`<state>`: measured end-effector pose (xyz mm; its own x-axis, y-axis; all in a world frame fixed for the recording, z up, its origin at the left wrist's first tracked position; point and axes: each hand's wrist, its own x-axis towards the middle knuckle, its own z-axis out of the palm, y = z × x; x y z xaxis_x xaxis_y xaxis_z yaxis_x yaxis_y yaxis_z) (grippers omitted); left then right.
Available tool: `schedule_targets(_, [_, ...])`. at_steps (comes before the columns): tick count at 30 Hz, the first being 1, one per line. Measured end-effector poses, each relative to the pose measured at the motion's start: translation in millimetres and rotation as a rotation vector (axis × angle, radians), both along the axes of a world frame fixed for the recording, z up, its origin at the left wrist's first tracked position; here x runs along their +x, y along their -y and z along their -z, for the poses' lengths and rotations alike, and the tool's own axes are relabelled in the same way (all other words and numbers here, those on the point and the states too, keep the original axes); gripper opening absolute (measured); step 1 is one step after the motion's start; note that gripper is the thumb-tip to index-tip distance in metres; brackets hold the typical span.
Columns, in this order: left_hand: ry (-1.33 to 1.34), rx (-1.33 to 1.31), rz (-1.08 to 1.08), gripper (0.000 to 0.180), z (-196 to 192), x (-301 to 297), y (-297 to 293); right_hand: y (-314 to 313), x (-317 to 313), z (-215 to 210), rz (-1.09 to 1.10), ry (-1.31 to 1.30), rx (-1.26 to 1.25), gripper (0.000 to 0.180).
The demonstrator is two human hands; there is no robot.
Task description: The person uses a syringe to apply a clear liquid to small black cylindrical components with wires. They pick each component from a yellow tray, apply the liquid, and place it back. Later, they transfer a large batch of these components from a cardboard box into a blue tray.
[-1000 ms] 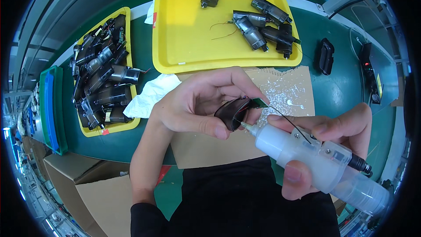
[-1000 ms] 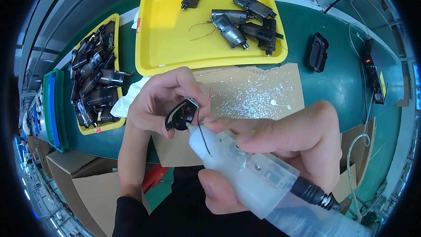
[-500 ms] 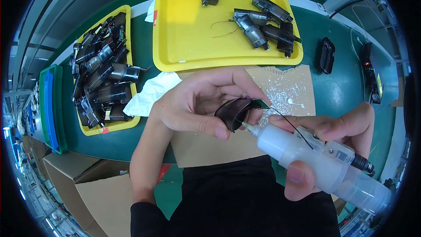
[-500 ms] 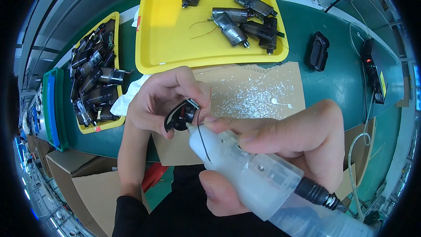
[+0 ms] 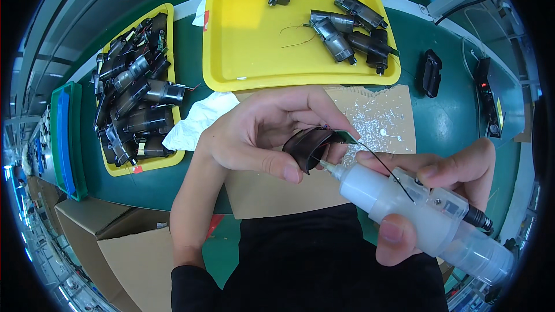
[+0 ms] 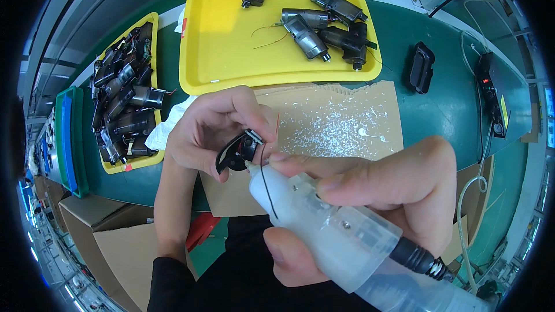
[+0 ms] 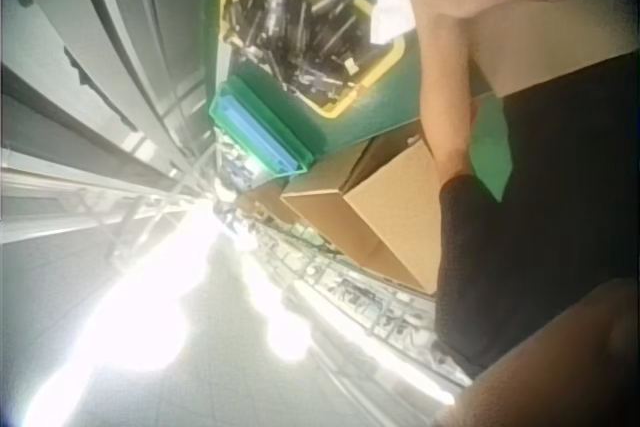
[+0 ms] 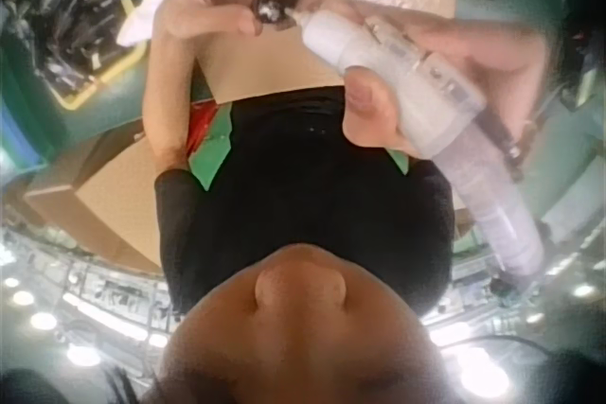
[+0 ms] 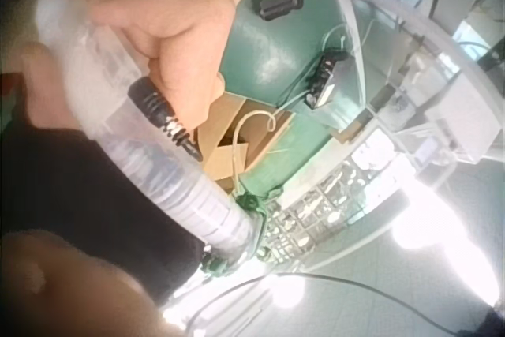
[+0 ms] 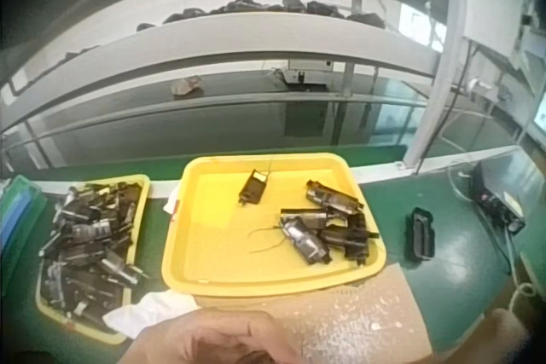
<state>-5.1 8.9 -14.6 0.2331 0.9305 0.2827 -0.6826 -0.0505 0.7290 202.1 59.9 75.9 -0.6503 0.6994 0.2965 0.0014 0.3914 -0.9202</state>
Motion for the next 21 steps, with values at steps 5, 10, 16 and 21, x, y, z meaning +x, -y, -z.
schedule_targets(5, [-0.023, 0.01, -0.008, 0.059, 1.0, -1.1, 0.4, 0.6, 0.9, -1.2, -0.007, 0.011, 0.001, 0.052])
schedule_targets(10, [-0.016, 0.016, 0.017, 0.058, -1.9, -0.9, 1.4, 1.5, 1.5, -4.0, -0.017, 0.022, -0.005, 0.051])
schedule_targets(16, [-0.014, 0.024, 0.003, 0.058, -0.9, -0.1, 2.3, 1.3, 4.4, -7.3, -0.031, 0.048, -0.006, 0.051])
schedule_targets(21, [-0.013, 0.04, 0.004, 0.057, -1.2, -0.2, 2.4, 1.9, 4.8, -8.3, -0.043, 0.061, -0.009, 0.05])
